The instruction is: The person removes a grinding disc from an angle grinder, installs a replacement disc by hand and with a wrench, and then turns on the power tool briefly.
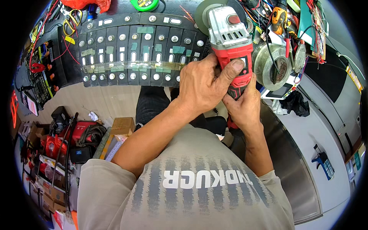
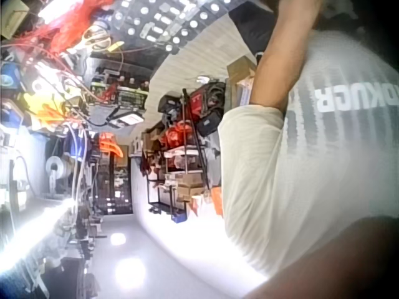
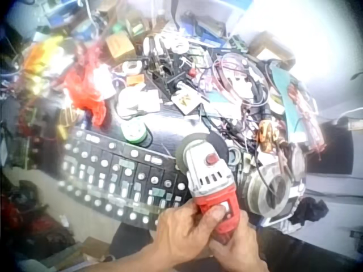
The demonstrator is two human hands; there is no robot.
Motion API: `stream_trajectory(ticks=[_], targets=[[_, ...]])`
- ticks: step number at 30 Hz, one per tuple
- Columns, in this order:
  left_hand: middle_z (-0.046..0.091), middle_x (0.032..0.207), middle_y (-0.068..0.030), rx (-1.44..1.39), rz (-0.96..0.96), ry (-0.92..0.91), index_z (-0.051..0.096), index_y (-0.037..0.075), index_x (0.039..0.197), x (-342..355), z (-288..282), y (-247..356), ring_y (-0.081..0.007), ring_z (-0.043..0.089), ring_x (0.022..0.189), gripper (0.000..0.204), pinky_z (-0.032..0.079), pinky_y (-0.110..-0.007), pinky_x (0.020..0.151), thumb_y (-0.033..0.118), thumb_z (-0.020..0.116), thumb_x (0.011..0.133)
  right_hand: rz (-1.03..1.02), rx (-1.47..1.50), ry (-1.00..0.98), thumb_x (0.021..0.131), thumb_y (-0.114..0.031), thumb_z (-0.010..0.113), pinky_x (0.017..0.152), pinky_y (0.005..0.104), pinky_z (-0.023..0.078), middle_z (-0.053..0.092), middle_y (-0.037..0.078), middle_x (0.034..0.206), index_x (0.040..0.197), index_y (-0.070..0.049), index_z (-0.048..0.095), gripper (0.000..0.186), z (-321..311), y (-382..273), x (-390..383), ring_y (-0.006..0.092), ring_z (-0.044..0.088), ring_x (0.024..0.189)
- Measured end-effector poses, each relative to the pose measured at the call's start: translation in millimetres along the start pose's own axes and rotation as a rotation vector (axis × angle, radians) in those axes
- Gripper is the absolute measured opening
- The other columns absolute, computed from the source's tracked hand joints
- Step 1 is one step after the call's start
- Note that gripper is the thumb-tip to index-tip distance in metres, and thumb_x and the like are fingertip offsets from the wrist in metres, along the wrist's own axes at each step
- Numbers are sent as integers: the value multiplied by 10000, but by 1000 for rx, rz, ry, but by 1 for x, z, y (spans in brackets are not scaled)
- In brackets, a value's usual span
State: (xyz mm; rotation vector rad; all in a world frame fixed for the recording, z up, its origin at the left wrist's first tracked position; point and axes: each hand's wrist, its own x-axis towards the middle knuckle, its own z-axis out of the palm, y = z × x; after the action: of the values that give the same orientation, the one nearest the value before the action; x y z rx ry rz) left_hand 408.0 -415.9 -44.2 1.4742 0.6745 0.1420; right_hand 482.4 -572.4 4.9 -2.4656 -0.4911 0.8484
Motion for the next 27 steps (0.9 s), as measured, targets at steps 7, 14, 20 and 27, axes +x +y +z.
stream_trajectory(ticks=[7,14,20,27], targets=[[743,693,-164,-10,-1,0,816,38,1163,0,-1,1,-385,761,643,690,584,-485,632,705,651,1096,14,-17,-21,850,-106,855,853,548,618,780,273,1036,1455,-33,485,713,-3,-2,1,514,788,967],[769,778,-171,4,-52,-40,818,6,1182,-2,-4,6,-290,747,708,711,576,-432,677,693,650,1111,-6,-27,-8,860,-113,855,855,545,616,779,271,1030,1431,-26,498,679,-4,-2,1,515,786,964],[751,726,-148,-31,-9,3,821,13,1110,-1,1,1,-298,750,659,721,575,-437,643,720,686,1074,-39,18,-19,855,-111,871,856,516,618,786,252,1029,1399,-16,512,659,-7,-2,1,481,797,959],[829,896,-177,95,-154,-159,818,-33,1166,1,-10,8,-203,769,781,728,593,-376,708,683,716,1085,48,147,-53,866,-105,877,873,465,619,801,213,1032,1375,12,503,643,-5,-3,-4,387,825,959]])
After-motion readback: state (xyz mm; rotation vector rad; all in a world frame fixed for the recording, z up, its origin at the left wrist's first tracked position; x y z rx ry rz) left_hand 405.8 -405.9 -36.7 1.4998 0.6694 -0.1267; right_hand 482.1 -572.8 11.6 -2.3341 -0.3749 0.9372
